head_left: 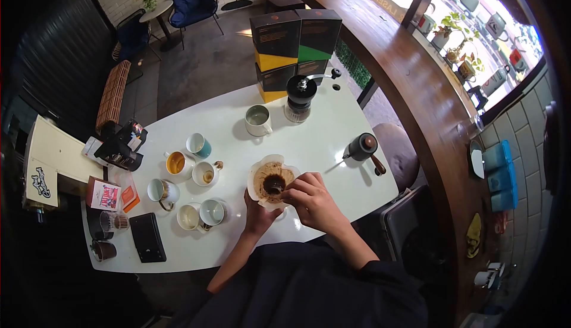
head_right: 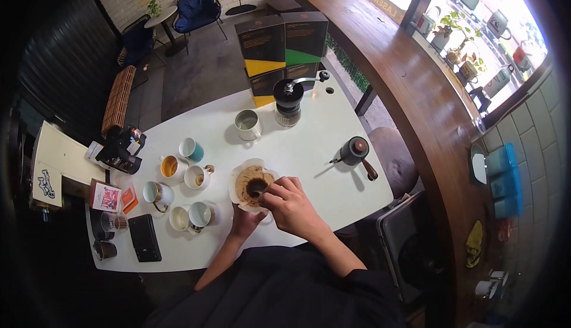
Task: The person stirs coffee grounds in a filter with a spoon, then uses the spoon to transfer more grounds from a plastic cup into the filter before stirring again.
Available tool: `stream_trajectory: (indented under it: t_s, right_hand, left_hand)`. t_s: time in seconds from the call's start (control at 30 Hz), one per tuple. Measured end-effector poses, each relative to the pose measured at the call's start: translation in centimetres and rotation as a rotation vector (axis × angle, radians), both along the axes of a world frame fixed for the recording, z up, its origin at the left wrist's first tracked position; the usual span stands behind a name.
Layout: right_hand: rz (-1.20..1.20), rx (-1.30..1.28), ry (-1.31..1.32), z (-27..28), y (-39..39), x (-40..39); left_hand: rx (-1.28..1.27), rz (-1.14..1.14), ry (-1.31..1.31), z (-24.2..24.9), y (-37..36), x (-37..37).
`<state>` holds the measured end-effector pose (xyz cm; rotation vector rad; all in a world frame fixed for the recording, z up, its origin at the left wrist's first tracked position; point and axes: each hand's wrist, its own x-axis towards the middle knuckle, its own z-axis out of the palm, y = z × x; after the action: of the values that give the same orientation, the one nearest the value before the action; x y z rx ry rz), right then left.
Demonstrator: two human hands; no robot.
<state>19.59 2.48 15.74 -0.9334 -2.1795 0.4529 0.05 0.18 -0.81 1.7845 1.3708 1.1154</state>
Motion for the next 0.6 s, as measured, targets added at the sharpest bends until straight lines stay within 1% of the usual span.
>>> stream_trajectory:
  t_s: [0.13, 0.2, 0.23, 0.3, 0.4, 0.5, 0.6]
  right_hand:
    - [-0.049, 0.002, -0.012, -0.1, -0.1, 0.1]
    - [-0.068, 0.009, -0.012, 0.1, -0.1, 0.1]
    - [-0.07, 0.009, -0.002, 0.1, -0.2, 0.0]
    - [-0.072, 0.011, 0.004, 0.1, -0.2, -0.1]
    - [-0.096, 0.058, -0.055, -0.4, -0.1, -0.3]
    - [-0.088, 0.065, -0.092, -0.6, -0.2, -0.4]
    - [-0.061, 0.01, -0.108, -0.7, -0.5, -0.5]
  left_hand:
    - [-0.006, 0.015, 0.001, 1.2, 0.1, 0.3]
    - [-0.088, -0.036, -0.118, 2.2, 0.3, 0.3]
    - [-0.085, -0.036, -0.119, 2.1, 0.4, 0.3]
    - [-0.06, -0.044, -0.105, 1.7, 0.4, 0.3]
    - [-0.039, -0.012, -0.059, 1.1, 0.3, 0.2]
    - [-0.019, -0.035, -0.015, 1.0, 0.3, 0.0]
    - [-0.013, -0.014, -0.004, 0.5, 0.2, -0.1]
